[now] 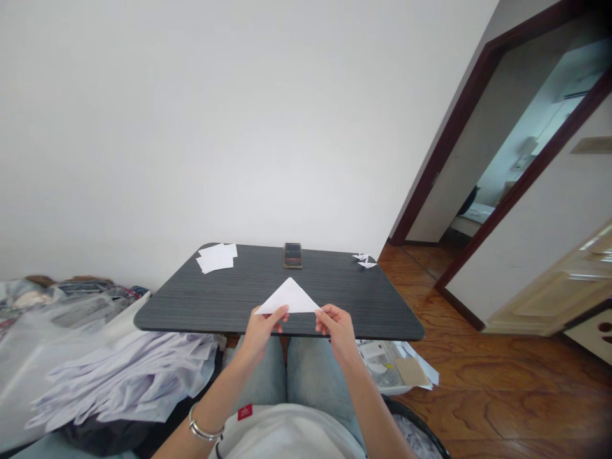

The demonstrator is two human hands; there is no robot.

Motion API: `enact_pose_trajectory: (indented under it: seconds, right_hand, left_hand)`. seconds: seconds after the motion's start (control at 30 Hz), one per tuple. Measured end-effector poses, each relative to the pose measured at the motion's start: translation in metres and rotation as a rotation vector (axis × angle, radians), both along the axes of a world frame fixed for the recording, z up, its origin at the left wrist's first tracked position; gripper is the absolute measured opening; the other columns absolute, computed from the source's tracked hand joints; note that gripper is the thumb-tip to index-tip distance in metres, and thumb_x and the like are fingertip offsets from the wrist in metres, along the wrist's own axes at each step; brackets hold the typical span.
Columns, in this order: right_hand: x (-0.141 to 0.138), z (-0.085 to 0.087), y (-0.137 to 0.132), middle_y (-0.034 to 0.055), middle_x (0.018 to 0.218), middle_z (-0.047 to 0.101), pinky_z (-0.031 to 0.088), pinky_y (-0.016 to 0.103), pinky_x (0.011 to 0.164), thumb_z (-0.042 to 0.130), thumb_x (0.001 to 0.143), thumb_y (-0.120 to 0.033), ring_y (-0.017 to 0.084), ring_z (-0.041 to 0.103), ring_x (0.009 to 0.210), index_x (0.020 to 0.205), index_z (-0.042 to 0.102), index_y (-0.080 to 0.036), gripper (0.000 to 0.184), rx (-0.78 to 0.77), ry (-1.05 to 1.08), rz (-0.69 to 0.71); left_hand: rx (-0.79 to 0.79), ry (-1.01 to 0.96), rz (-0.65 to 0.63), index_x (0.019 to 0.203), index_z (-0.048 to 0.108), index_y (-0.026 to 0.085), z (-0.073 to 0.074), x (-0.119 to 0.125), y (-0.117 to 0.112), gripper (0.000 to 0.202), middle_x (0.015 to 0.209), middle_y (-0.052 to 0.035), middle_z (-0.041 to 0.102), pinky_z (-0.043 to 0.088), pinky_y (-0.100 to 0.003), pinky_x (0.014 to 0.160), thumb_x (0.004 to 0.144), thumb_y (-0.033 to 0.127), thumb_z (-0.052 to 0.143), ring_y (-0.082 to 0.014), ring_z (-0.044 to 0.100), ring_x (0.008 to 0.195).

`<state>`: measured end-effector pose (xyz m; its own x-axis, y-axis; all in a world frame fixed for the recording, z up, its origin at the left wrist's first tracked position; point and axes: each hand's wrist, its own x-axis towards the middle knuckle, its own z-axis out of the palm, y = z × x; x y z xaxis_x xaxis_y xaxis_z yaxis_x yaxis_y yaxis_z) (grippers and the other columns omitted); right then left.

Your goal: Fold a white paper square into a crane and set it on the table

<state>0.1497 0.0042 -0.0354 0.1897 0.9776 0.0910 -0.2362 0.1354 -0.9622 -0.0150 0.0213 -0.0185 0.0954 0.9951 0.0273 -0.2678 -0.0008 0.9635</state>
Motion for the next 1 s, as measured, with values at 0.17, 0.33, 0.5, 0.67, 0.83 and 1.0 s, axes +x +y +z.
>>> enact_pose_trajectory:
  seconds: [0.17,0.33,0.5,0.67,0.83,1.0]
  right_hand:
    - [0.008,0.001,0.001,-0.0037,0.045,0.054,0.028,0.016,0.036,0.067,0.062,-0.027,0.007,0.047,0.038,0.056,0.059,-0.015,0.015,0.001,0.001,-0.027]
    - [0.011,-0.001,0.001,-0.0029,0.049,0.056,0.030,0.016,0.036,0.067,0.064,-0.030,0.007,0.049,0.041,0.063,0.060,-0.015,0.017,0.028,0.035,-0.056]
    - [-0.006,0.005,-0.002,-0.0011,0.058,0.060,0.032,0.015,0.037,0.066,0.065,-0.028,0.008,0.052,0.045,0.075,0.062,-0.014,0.017,0.002,0.033,0.124]
    - [-0.027,0.006,0.000,0.0009,0.056,0.061,0.032,0.017,0.037,0.067,0.063,-0.028,0.009,0.050,0.044,0.069,0.063,-0.012,0.018,0.003,0.049,0.111]
    - [-0.033,0.006,0.003,0.0011,0.051,0.060,0.030,0.018,0.036,0.066,0.063,-0.028,0.009,0.048,0.040,0.061,0.064,-0.011,0.017,-0.011,0.028,0.077]
    - [-0.032,0.009,0.002,-0.0001,0.045,0.058,0.027,0.019,0.034,0.067,0.061,-0.028,0.008,0.046,0.036,0.055,0.062,-0.012,0.018,-0.019,0.018,0.053]
  left_hand:
    - [-0.010,-0.011,0.029,0.073,0.064,0.010,0.000,-0.003,0.003,0.025,0.059,-0.0014,0.060,0.037,-0.018,0.039,0.060,0.031,0.069,-0.0112,0.052,0.054]
    - [-0.023,-0.030,0.080,0.073,0.064,0.009,0.002,-0.006,0.007,0.028,0.059,-0.0024,0.059,0.037,-0.017,0.038,0.057,0.031,0.071,-0.0109,0.052,0.054]
    - [-0.003,-0.021,0.041,0.072,0.064,0.009,0.003,0.000,0.005,0.027,0.057,-0.0016,0.059,0.038,-0.017,0.038,0.058,0.031,0.070,-0.0109,0.052,0.053]
    - [-0.001,-0.001,-0.022,0.073,0.064,0.009,0.001,0.008,0.001,0.024,0.058,-0.0010,0.060,0.038,-0.018,0.040,0.062,0.030,0.068,-0.0116,0.052,0.054]
    - [0.003,0.047,-0.119,0.073,0.064,0.011,0.003,0.011,-0.003,0.023,0.060,-0.0010,0.062,0.039,-0.019,0.041,0.062,0.031,0.067,-0.0124,0.054,0.055]
    - [0.039,0.067,-0.150,0.072,0.064,0.011,0.005,0.011,-0.004,0.022,0.059,-0.0011,0.062,0.040,-0.019,0.040,0.063,0.031,0.067,-0.0122,0.053,0.054]
